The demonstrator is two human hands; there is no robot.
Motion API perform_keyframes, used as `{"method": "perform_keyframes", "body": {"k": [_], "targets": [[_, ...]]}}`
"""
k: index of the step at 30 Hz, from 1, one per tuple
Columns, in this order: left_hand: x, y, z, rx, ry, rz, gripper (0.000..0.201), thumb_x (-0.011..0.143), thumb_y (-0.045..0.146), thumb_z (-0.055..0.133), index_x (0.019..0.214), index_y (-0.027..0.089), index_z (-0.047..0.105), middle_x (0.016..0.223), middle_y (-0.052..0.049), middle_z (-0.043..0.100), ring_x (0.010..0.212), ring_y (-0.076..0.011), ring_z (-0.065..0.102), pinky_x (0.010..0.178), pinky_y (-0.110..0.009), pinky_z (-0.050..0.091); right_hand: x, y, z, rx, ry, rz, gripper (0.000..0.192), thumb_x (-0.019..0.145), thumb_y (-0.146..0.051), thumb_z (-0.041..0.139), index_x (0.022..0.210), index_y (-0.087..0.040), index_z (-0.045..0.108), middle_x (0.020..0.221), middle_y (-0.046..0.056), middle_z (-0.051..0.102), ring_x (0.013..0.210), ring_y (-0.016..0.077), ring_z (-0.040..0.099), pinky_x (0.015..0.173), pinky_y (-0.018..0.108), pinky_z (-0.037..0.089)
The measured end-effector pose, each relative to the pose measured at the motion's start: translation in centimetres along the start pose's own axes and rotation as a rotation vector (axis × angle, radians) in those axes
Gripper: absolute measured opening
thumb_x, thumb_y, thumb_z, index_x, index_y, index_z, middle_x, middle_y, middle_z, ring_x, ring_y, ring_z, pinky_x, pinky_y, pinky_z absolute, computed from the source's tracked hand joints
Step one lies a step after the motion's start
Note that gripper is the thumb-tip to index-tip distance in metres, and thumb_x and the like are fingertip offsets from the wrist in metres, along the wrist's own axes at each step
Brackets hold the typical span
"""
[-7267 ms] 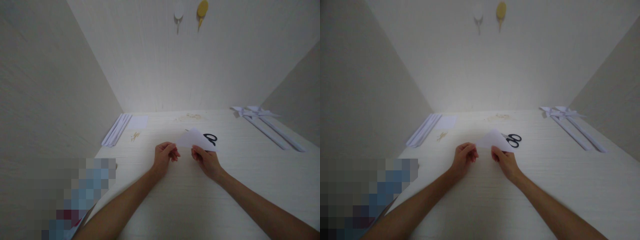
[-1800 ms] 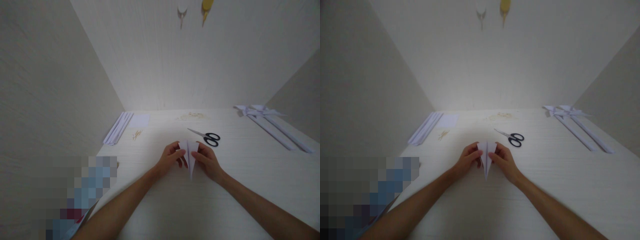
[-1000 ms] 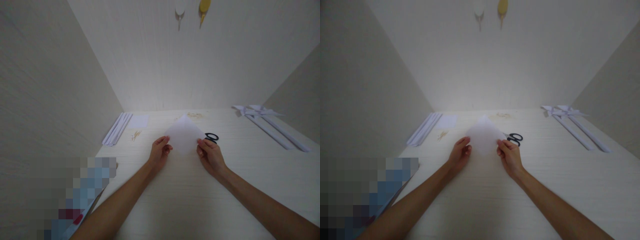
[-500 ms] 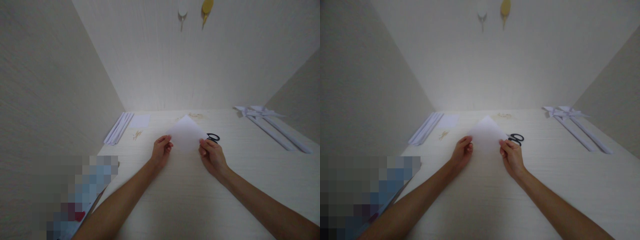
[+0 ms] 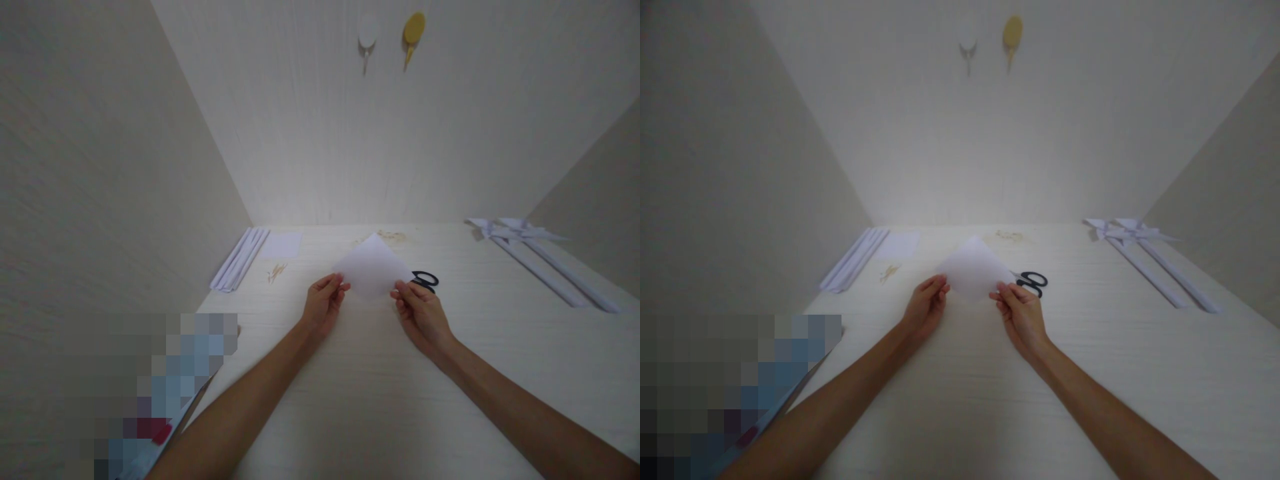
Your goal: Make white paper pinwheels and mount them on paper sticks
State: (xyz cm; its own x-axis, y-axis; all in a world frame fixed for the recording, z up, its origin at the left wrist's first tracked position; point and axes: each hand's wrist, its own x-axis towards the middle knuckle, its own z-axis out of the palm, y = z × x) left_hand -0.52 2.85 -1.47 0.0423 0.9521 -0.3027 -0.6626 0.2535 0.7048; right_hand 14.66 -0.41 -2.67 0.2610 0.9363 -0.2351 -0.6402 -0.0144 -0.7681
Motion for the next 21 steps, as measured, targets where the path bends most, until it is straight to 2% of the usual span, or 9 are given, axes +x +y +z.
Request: {"method": "perform_keyframes", "body": {"k": [6, 12, 15, 21], "targets": [[-0.02, -0.12, -0.06, -0.011, -0.05, 0.018, 0.007, 0.063, 0.006, 0.063, 0.059, 0.01, 0.058, 0.056, 0.0, 0.062, 0.054, -0.0079, 0.062, 0.045, -0.01, 0.046, 0.1, 0.16, -0.02, 0.059, -0.063, -0.015, 0.023, 0.04, -0.021, 0.081, 0.054, -0.016, 0.063, 0.058, -0.003, 0.066, 0.059, 0.0068, 0.063, 0.051, 0.007, 0.05], [-0.08, -0.63, -0.45, 0.137, -0.166, 0.103, 0.018, 0.055, 0.018, 0.072, 0.066, 0.013, 0.059, 0.062, 0.0, 0.065, 0.061, -0.0128, 0.064, 0.045, -0.014, 0.046, 0.2, 0.39, -0.37, 0.061, -0.091, -0.033, 0.02, 0.046, -0.022, 0.079, 0.057, -0.017, 0.064, 0.059, -0.004, 0.066, 0.06, 0.0072, 0.064, 0.052, 0.009, 0.05], [-0.22, -0.76, -0.53, 0.241, -0.182, 0.149, 0.022, 0.057, 0.024, 0.071, 0.073, 0.013, 0.062, 0.067, -0.003, 0.067, 0.062, -0.013, 0.064, 0.046, -0.016, 0.045, 0.16, 0.48, -0.5, 0.045, -0.116, -0.051, 0.018, 0.049, -0.023, 0.078, 0.061, -0.017, 0.065, 0.06, -0.003, 0.066, 0.059, 0.008, 0.064, 0.05, 0.01, 0.049], [-0.19, -0.64, -0.79, 0.303, -0.18, 0.164, 0.022, 0.058, 0.03, 0.07, 0.067, 0.012, 0.063, 0.07, -0.006, 0.067, 0.064, -0.0136, 0.063, 0.052, -0.018, 0.046, -0.11, 0.25, -0.39, 0.015, -0.132, -0.073, 0.019, 0.049, -0.026, 0.078, 0.061, -0.018, 0.065, 0.061, -0.002, 0.067, 0.059, 0.0107, 0.065, 0.052, 0.015, 0.051]]}}
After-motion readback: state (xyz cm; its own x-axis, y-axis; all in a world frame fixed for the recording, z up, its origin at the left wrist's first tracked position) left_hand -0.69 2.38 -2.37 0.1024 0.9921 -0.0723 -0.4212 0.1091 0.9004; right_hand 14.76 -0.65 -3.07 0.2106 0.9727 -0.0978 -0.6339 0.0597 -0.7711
